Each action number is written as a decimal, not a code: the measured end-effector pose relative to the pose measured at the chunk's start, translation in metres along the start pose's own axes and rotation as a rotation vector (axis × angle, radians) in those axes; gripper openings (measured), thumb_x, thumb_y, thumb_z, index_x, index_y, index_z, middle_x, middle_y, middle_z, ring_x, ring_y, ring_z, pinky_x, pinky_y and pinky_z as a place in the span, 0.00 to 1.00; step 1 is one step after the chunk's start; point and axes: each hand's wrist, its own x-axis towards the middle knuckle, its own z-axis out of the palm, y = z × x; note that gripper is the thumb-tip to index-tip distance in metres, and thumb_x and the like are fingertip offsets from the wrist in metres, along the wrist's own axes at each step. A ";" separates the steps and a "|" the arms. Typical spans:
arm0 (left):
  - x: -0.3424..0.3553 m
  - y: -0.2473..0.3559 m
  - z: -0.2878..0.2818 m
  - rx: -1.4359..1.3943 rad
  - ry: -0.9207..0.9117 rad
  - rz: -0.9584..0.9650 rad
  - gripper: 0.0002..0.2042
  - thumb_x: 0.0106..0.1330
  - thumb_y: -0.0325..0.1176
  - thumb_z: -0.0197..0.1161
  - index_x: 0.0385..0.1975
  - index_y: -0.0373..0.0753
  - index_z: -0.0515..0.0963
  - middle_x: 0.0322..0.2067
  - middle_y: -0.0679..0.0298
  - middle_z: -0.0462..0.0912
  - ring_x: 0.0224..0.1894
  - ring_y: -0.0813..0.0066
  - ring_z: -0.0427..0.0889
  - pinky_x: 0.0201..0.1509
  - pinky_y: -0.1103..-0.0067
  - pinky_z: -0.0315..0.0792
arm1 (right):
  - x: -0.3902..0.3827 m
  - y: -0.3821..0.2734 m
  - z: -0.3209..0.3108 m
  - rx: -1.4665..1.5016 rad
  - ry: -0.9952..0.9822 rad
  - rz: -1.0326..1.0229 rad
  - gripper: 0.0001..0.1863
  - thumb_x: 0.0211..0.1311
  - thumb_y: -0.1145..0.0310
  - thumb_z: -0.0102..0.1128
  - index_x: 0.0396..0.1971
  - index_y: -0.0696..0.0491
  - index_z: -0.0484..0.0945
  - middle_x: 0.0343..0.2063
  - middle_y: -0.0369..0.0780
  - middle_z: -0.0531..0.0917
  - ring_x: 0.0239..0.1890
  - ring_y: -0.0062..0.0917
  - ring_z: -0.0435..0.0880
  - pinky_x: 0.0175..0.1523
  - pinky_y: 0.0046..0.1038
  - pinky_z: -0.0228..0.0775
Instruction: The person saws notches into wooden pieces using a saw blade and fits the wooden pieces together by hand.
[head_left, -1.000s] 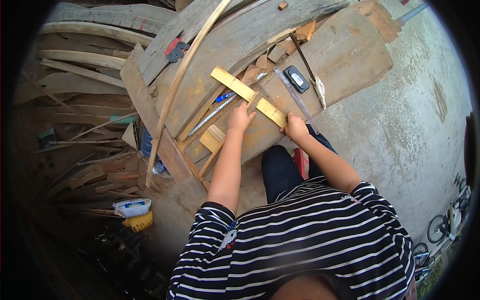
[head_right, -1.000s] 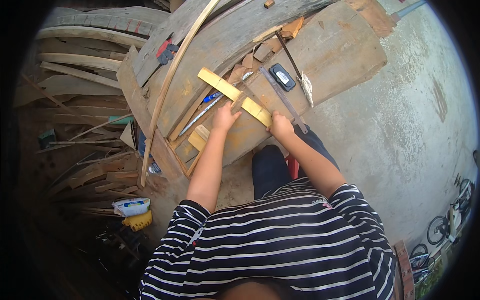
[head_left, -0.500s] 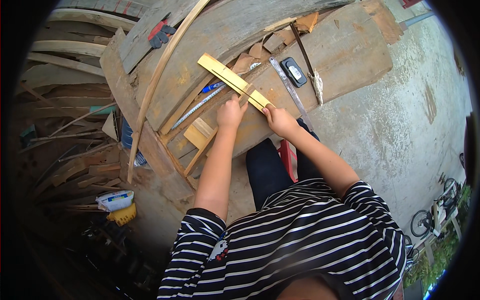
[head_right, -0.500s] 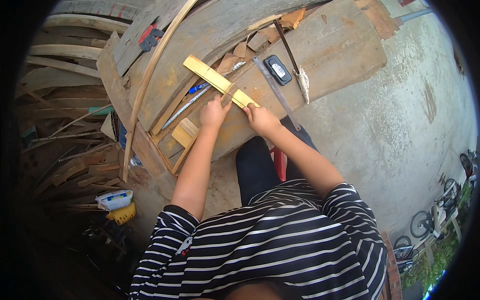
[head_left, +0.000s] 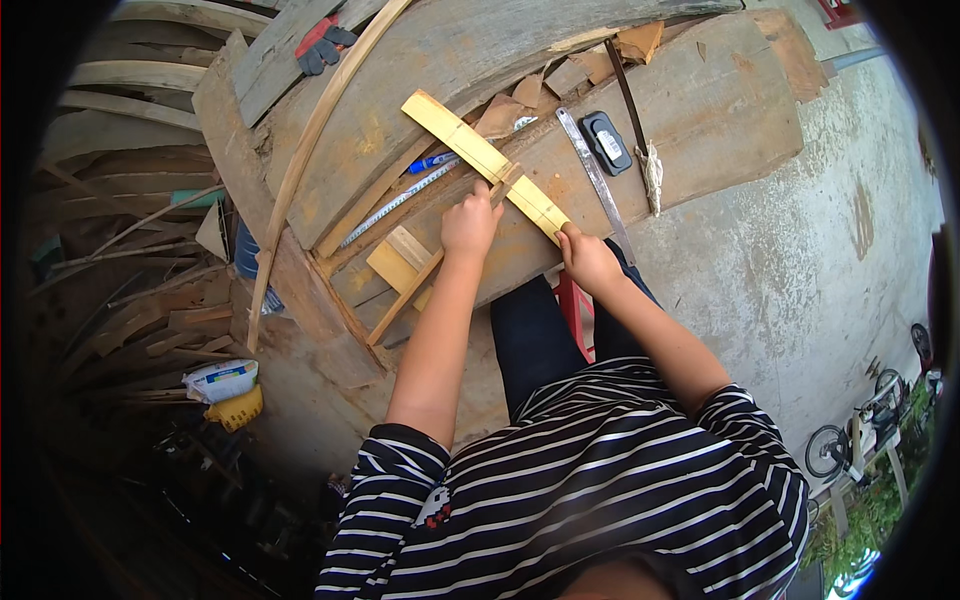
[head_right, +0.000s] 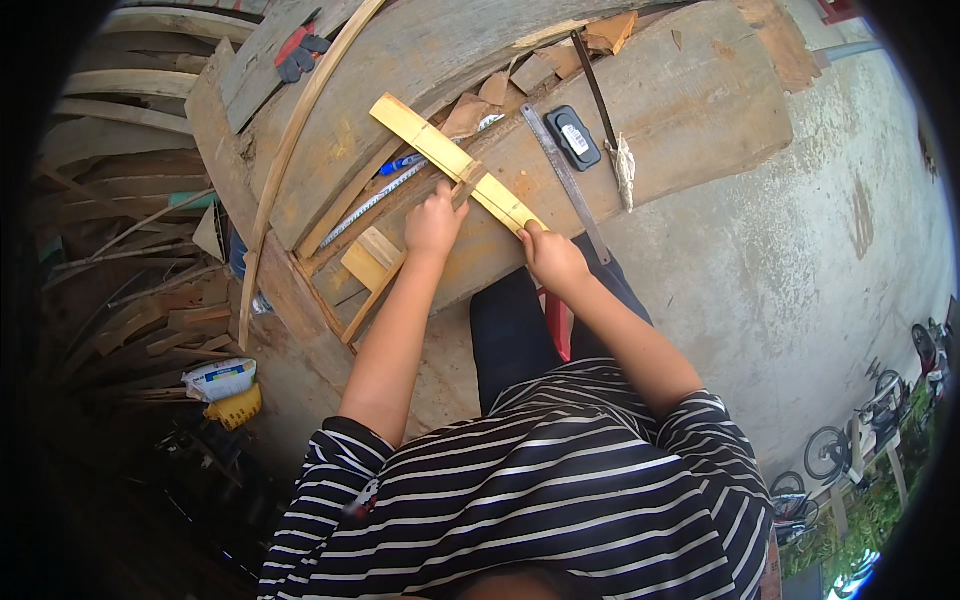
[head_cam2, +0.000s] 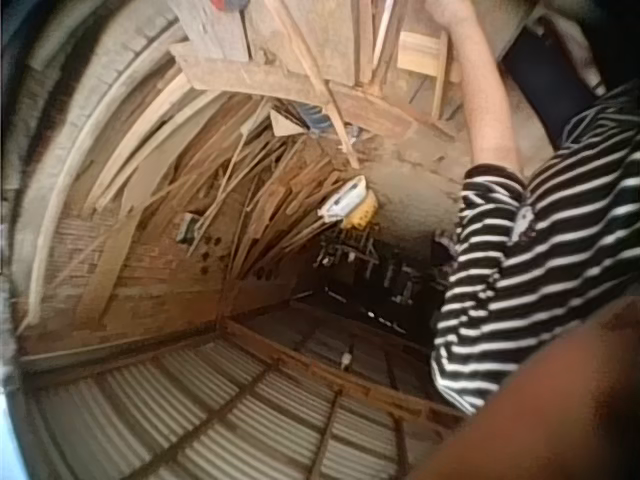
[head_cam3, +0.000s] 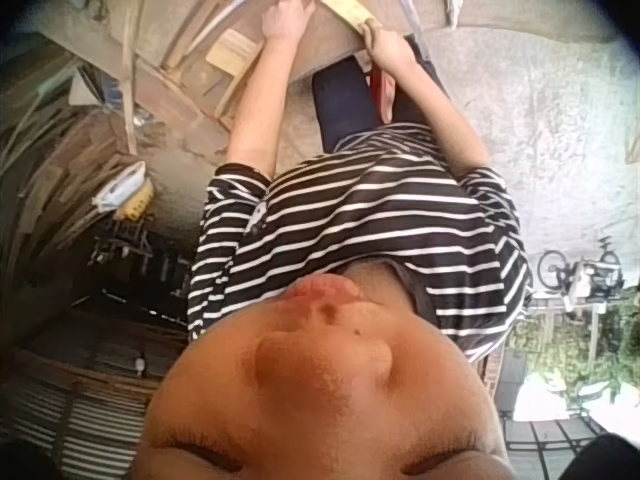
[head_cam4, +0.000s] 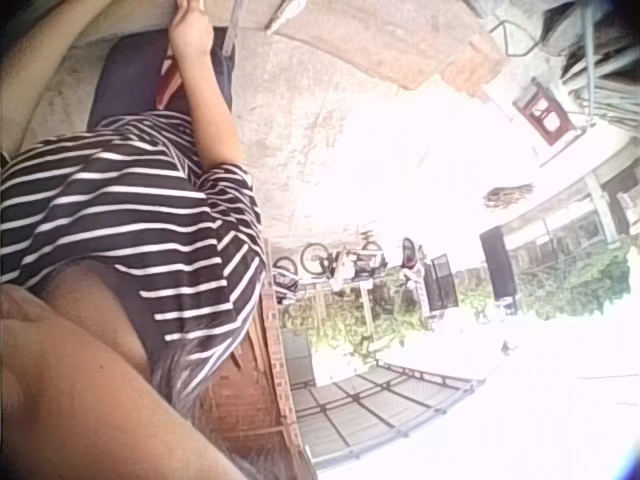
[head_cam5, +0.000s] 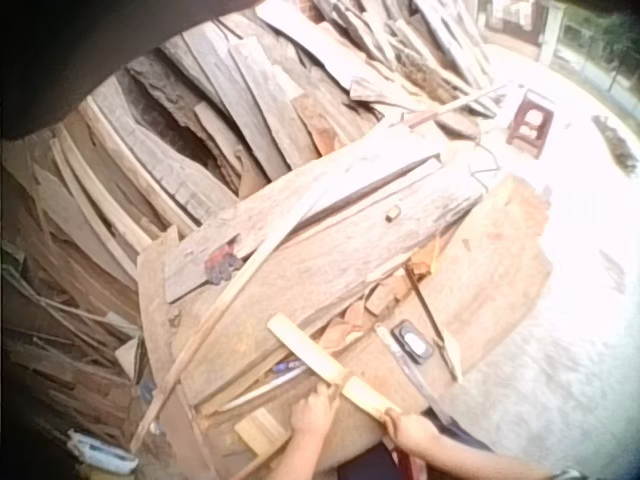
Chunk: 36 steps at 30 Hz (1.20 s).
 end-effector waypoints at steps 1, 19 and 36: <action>0.000 0.000 0.000 0.001 0.009 0.001 0.18 0.60 0.48 0.64 0.39 0.40 0.72 0.27 0.51 0.85 0.32 0.54 0.86 0.36 0.63 0.80 | 0.004 -0.004 0.000 -0.015 -0.006 0.004 0.18 0.73 0.56 0.40 0.38 0.56 0.71 0.25 0.55 0.81 0.30 0.53 0.81 0.37 0.50 0.74; -0.002 -0.002 0.006 0.001 0.093 0.045 0.19 0.59 0.46 0.66 0.38 0.40 0.69 0.25 0.55 0.84 0.28 0.56 0.86 0.30 0.65 0.80 | 0.023 -0.006 0.009 -0.071 -0.005 0.039 0.15 0.72 0.59 0.42 0.37 0.56 0.71 0.22 0.56 0.81 0.28 0.54 0.81 0.35 0.51 0.73; -0.002 -0.003 0.006 -0.007 0.083 0.051 0.18 0.59 0.45 0.66 0.38 0.40 0.69 0.27 0.54 0.84 0.29 0.56 0.86 0.30 0.66 0.81 | 0.050 -0.015 0.018 0.012 0.040 -0.067 0.15 0.71 0.60 0.44 0.36 0.58 0.73 0.24 0.59 0.80 0.30 0.56 0.80 0.37 0.52 0.73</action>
